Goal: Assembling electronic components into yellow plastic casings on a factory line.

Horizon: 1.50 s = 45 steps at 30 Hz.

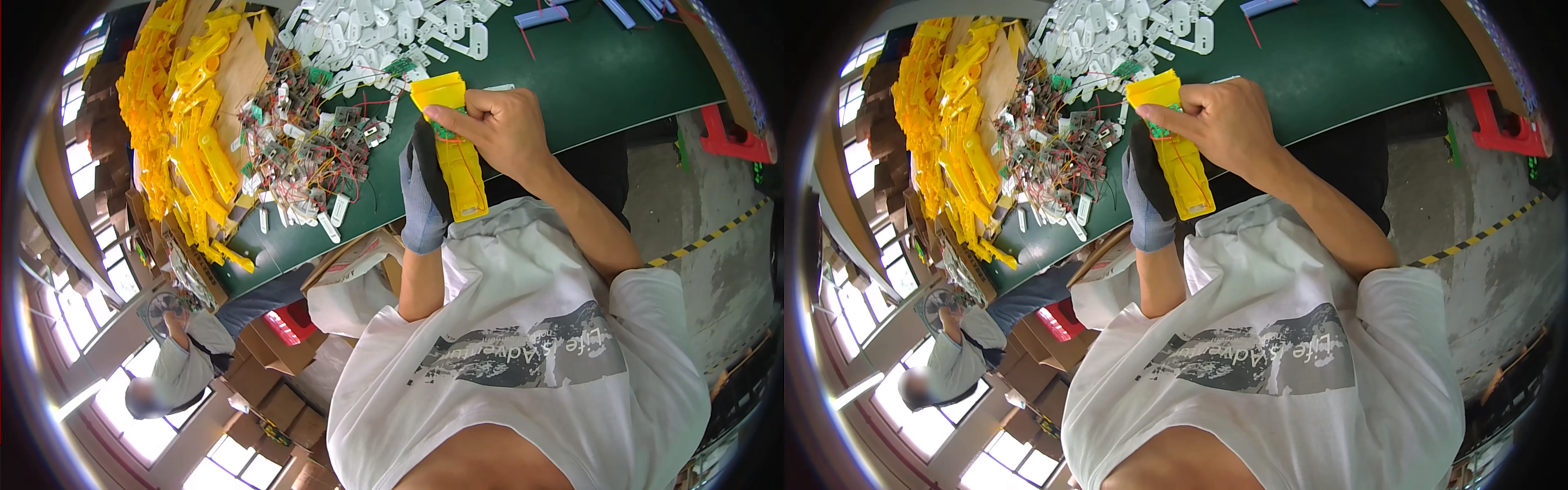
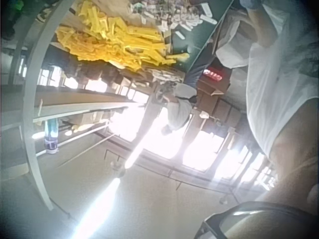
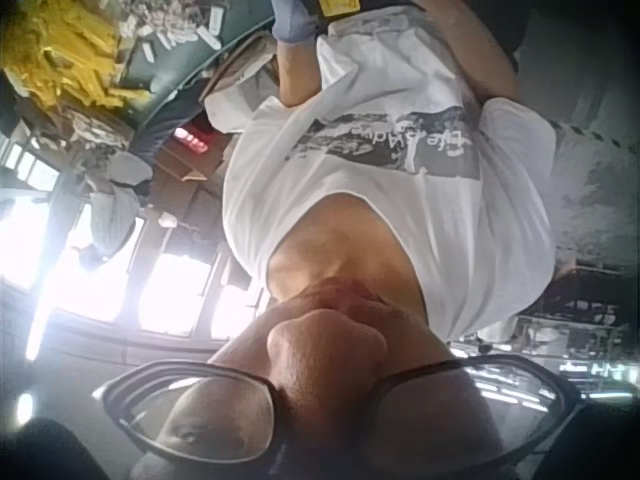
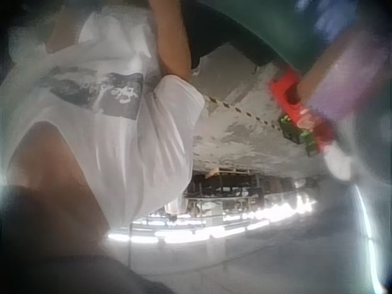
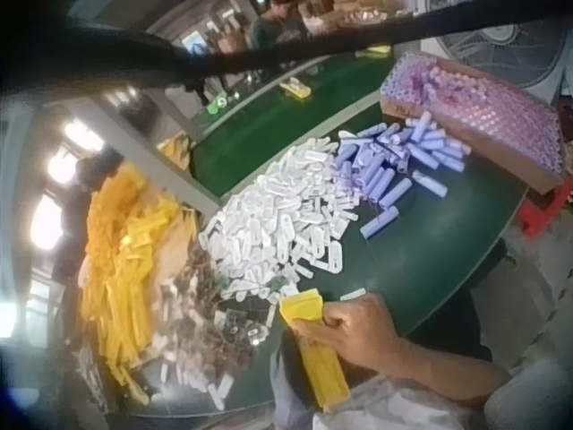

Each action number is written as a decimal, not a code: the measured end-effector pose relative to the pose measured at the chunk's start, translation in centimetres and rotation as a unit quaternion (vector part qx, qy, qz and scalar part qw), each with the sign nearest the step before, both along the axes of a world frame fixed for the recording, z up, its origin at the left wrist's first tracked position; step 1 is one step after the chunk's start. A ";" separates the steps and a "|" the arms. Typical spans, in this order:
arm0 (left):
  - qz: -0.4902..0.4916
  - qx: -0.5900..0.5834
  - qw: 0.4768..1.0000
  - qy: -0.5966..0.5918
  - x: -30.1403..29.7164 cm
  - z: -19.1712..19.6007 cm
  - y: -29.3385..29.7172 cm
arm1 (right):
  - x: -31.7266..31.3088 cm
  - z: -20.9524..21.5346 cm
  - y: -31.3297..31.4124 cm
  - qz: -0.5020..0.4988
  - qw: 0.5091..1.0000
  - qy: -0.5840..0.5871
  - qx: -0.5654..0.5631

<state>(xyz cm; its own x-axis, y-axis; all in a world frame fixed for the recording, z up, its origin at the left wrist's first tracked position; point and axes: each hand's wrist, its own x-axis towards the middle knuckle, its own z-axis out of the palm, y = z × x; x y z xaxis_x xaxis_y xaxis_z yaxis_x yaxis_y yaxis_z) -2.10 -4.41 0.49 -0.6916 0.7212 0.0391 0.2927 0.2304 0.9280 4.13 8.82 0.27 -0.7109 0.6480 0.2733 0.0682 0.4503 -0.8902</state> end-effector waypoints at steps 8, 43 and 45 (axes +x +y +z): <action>-0.057 0.039 0.997 -0.032 -0.3 0.2 -0.3 | -0.1 0.2 0.1 0.001 1.000 -0.024 0.003; 0.014 0.063 0.919 -0.388 0.9 2.6 0.2 | 0.6 -0.3 0.6 0.000 0.997 0.042 0.069; 0.021 0.067 0.921 -0.384 1.3 3.2 0.6 | 0.7 -0.1 0.7 0.002 0.996 0.058 0.070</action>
